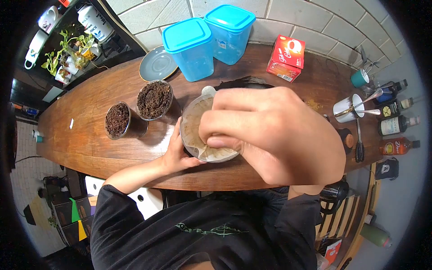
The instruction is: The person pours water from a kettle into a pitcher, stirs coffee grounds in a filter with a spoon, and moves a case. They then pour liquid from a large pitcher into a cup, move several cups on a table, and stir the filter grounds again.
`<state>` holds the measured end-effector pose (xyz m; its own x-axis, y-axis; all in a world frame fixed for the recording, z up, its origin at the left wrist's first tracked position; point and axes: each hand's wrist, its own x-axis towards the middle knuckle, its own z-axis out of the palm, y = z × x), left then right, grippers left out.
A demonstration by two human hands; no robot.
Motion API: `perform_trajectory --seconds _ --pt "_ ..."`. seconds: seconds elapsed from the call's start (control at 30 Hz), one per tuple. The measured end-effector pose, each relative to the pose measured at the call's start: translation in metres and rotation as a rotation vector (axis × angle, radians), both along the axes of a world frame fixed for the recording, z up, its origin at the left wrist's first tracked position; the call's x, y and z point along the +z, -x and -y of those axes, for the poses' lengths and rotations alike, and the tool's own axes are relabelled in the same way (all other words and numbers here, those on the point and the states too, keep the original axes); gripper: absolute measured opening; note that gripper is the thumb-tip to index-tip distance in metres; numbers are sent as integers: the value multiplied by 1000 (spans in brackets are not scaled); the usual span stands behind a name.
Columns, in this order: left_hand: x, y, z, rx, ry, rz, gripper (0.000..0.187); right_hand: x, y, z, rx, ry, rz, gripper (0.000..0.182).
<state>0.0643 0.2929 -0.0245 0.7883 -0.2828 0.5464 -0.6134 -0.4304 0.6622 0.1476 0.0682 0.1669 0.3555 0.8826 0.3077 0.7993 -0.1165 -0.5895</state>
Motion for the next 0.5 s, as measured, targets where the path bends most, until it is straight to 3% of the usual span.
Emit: perform_trajectory --seconds 0.5 --pt "-2 0 0 -26 28 -70 73 -2 -3 -3 -6 -59 14 8"
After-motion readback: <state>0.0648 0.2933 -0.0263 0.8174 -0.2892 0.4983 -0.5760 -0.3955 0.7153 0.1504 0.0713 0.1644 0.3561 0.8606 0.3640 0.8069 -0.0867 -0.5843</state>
